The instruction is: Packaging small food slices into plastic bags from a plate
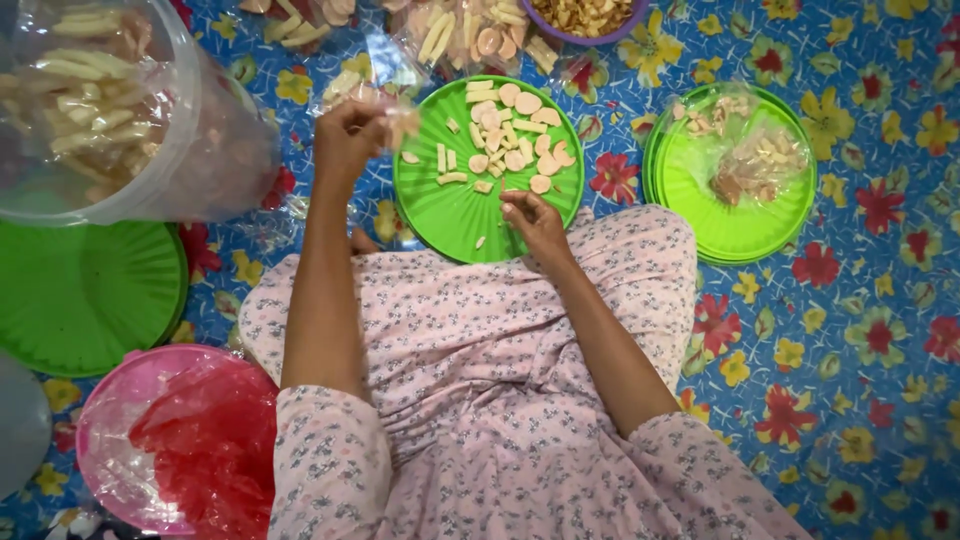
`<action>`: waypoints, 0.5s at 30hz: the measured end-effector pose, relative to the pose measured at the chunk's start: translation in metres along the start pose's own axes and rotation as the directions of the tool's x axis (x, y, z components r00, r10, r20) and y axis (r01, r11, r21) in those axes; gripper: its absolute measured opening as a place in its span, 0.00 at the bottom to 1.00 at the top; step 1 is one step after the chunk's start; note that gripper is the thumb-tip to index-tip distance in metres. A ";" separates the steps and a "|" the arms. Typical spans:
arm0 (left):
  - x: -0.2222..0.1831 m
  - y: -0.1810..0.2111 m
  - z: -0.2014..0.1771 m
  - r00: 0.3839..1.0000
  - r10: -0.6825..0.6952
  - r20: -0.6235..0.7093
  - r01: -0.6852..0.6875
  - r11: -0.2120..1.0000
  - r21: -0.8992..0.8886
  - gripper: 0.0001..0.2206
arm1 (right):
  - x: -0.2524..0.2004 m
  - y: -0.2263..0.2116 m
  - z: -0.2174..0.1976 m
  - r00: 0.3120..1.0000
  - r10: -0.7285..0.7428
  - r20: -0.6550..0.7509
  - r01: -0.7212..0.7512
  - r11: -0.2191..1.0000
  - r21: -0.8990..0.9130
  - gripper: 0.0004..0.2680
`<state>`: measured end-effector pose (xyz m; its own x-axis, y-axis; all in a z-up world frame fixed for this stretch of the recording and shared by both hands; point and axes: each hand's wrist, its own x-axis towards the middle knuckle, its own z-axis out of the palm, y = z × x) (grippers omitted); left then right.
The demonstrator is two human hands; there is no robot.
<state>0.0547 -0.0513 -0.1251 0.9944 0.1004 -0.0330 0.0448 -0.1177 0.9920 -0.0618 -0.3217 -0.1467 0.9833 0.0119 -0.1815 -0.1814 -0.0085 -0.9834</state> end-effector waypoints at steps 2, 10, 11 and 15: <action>-0.010 0.005 0.005 0.995 0.051 0.091 -0.058 0.995 0.081 0.05 | -0.003 -0.002 0.000 1.000 -0.003 -0.004 0.003 1.000 0.003 0.08; -0.089 0.013 0.072 0.849 0.090 0.521 -0.322 0.869 0.376 0.07 | -0.012 -0.010 0.000 0.998 -0.041 0.045 0.040 0.999 0.025 0.12; -0.093 -0.002 0.081 0.850 0.093 0.519 -0.324 0.868 0.376 0.07 | -0.012 -0.006 -0.001 0.998 -0.044 0.047 0.043 0.999 0.025 0.12; -0.099 -0.029 0.103 0.866 0.026 0.499 -0.340 0.762 0.551 0.05 | -0.006 0.013 -0.003 0.998 -0.024 0.053 0.025 1.000 -0.015 0.07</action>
<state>-0.0354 -0.1597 -0.1627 0.9105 -0.4086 -0.0630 -0.2514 -0.6680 0.7004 -0.0703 -0.3247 -0.1586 0.9853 0.0650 -0.1581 -0.1569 -0.0231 -0.9873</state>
